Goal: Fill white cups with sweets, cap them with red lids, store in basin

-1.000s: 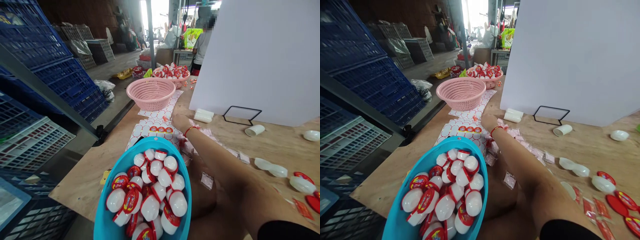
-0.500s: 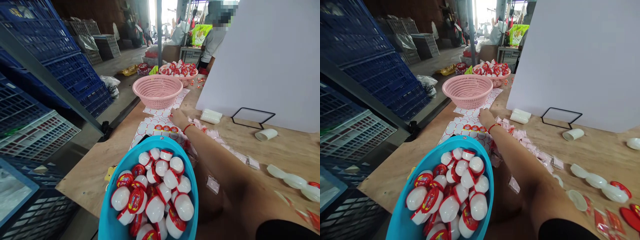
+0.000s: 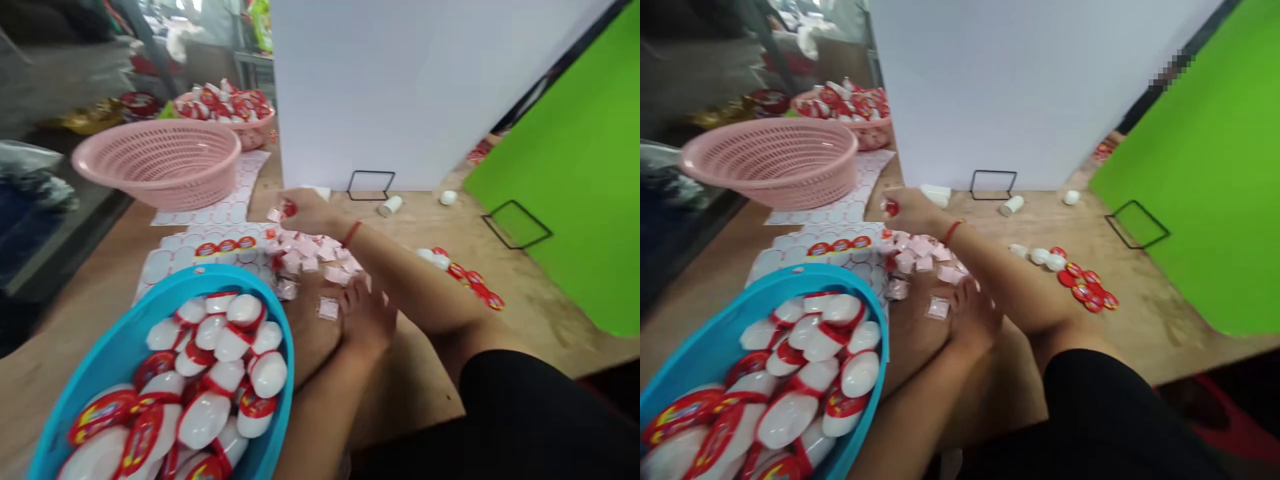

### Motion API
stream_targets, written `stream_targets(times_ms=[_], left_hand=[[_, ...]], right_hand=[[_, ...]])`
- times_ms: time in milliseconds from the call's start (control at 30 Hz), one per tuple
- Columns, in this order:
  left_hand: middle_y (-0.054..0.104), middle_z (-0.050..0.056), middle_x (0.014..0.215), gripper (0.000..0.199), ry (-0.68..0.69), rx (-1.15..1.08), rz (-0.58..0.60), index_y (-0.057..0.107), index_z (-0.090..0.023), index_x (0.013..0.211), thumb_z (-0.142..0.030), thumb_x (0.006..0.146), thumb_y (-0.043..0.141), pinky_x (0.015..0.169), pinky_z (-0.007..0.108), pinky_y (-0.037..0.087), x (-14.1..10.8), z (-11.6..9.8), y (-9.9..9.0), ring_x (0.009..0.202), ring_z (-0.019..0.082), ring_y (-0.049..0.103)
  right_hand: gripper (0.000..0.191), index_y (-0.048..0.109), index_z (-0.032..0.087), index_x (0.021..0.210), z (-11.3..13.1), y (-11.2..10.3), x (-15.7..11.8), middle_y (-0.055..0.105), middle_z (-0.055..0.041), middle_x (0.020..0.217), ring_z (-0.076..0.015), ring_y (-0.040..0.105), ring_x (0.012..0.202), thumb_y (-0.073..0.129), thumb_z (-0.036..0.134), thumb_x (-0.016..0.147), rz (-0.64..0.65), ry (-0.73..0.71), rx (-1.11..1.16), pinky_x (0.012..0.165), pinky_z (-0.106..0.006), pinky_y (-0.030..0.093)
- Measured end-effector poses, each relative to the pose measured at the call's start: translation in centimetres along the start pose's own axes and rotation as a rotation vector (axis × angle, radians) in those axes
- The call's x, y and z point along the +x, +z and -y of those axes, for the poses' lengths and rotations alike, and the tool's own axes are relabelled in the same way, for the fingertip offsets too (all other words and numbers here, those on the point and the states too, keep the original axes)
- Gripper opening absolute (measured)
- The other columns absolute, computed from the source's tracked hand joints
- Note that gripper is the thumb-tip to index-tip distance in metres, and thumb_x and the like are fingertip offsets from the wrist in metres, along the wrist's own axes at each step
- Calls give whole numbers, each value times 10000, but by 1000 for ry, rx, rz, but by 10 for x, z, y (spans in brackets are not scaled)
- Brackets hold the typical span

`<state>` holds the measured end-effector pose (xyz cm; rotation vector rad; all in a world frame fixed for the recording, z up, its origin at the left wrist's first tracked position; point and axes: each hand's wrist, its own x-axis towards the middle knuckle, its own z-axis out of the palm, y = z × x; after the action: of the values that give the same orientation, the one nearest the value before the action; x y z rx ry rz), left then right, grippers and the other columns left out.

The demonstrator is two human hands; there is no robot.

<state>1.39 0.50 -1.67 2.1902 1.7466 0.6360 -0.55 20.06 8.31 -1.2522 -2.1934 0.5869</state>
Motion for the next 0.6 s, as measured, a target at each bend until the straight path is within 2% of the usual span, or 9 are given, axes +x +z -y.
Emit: stream_targets(times_ms=[100, 167, 233, 300, 400, 500, 600], left_hand=[[532, 156, 1493, 528, 50, -38, -3, 532, -223, 1453, -486, 999, 471, 1058, 542, 468, -4, -10, 4, 1353, 348, 493], [532, 149, 1497, 528, 43, -32, -9, 532, -223, 1453, -493, 1009, 439, 1068, 532, 450, -3, -9, 4, 1357, 339, 484], [532, 145, 1495, 525, 35, -20, -8, 536, -230, 1447, -498, 1008, 433, 1064, 522, 446, -2, -8, 4, 1346, 336, 486], [520, 140, 1500, 522, 27, -15, -1, 529, -241, 1451, -497, 1006, 430, 1060, 521, 442, -1, -8, 3, 1339, 336, 483], [486, 131, 1523, 523, 18, -27, 18, 507, -270, 1471, -498, 1011, 405, 1088, 523, 416, -2, -11, 2, 1361, 335, 458], [444, 112, 1553, 505, 7, -67, 32, 511, -321, 1466, -506, 1007, 410, 1117, 529, 387, -3, -12, -1, 1392, 335, 427], [432, 119, 1557, 514, 10, -89, 41, 522, -304, 1451, -497, 976, 490, 1127, 526, 383, -2, -11, -2, 1409, 338, 413]], right_hand=[[164, 459, 208, 684, -22, -76, -103, 461, 53, 656, -107, 414, 637, 621, 230, 691, -181, 112, 38, 610, -250, 326], [134, 469, 217, 747, -45, -104, -172, 486, 48, 665, -112, 414, 588, 586, 282, 732, -256, 226, 84, 566, -254, 329], [213, 435, 229, 728, -70, -112, -228, 543, 35, 719, -109, 432, 577, 634, 292, 685, -363, 396, 310, 536, -247, 331], [220, 459, 233, 776, -92, -104, -268, 556, 33, 745, -124, 470, 611, 645, 275, 667, -466, 472, 386, 559, -249, 369], [285, 536, 238, 961, -109, -86, -300, 586, 18, 831, -166, 551, 721, 627, 266, 692, -482, 495, 311, 664, -291, 462], [292, 592, 231, 1044, -109, -78, -312, 655, -32, 959, -216, 611, 866, 591, 273, 755, -360, 453, 118, 816, -370, 511], [227, 625, 224, 1035, -105, -81, -318, 681, -76, 1071, -259, 619, 1020, 595, 284, 817, -245, 323, -90, 943, -428, 493]])
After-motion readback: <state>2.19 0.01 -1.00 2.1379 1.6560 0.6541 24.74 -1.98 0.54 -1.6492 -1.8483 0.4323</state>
